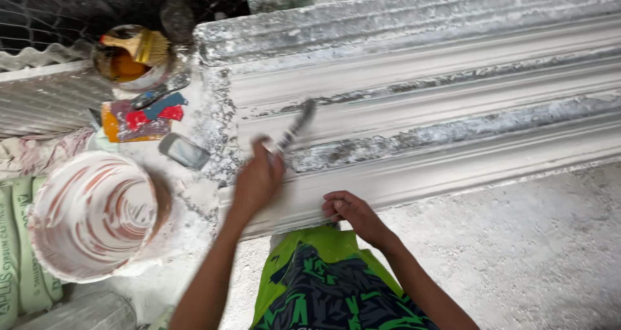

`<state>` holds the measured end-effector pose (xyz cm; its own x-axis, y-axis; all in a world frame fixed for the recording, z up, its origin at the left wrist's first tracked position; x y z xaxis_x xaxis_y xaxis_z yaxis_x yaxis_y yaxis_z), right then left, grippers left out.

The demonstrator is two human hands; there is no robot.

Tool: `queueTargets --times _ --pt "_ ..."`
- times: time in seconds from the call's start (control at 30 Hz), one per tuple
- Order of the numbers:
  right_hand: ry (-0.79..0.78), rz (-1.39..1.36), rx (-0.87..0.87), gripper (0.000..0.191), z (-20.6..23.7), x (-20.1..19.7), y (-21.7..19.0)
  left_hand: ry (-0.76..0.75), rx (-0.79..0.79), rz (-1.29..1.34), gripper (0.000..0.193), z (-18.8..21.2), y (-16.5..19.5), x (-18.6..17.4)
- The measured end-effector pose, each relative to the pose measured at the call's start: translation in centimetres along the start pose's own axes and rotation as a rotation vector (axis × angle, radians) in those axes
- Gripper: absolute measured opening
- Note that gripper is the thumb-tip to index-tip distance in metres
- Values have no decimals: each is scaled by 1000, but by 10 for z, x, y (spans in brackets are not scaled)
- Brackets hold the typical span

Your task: The person wipes dust off ornate plaster cornice moldings with a cloth, then uses a small scraping tool to scrape residue from the grooves and edges of the moldings, working along several pieces laid on the workshop table.

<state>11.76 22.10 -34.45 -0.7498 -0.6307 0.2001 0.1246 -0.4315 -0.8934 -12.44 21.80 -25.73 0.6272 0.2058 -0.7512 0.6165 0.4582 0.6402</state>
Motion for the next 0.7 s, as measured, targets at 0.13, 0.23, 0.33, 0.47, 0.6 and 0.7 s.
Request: queueTargets --times 0.13,0.23,0.33,0.47,0.6,0.7 --pt "12 -160 156 53 28 1 26 -75 45 577 35 91 49 93" --pt "0 -352 165 56 43 18 32 -173 106 644 30 138 55 114" --pt "40 -430 108 51 46 33 32 -208 193 575 28 152 50 100" --pt "162 -428 141 38 24 47 51 -143 458 589 33 141 50 45" --pt "145 -403 28 19 -17 74 60 -102 362 227 32 120 -3 -14" --pt "243 -295 -137 15 -58 98 54 191 305 248 33 111 -62 -108"
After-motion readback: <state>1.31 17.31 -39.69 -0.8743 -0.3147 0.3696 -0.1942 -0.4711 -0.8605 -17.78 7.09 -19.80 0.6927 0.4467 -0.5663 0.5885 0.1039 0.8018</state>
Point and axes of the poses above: each hand's wrist, its own z-axis away from the middle knuckle, its own x-axis out of the palm, y = z × x, the point moved 10 cm from there along -z, towards the middle knuckle, and after that the axes turned 8 degrees about y, right-handed, at the moved point
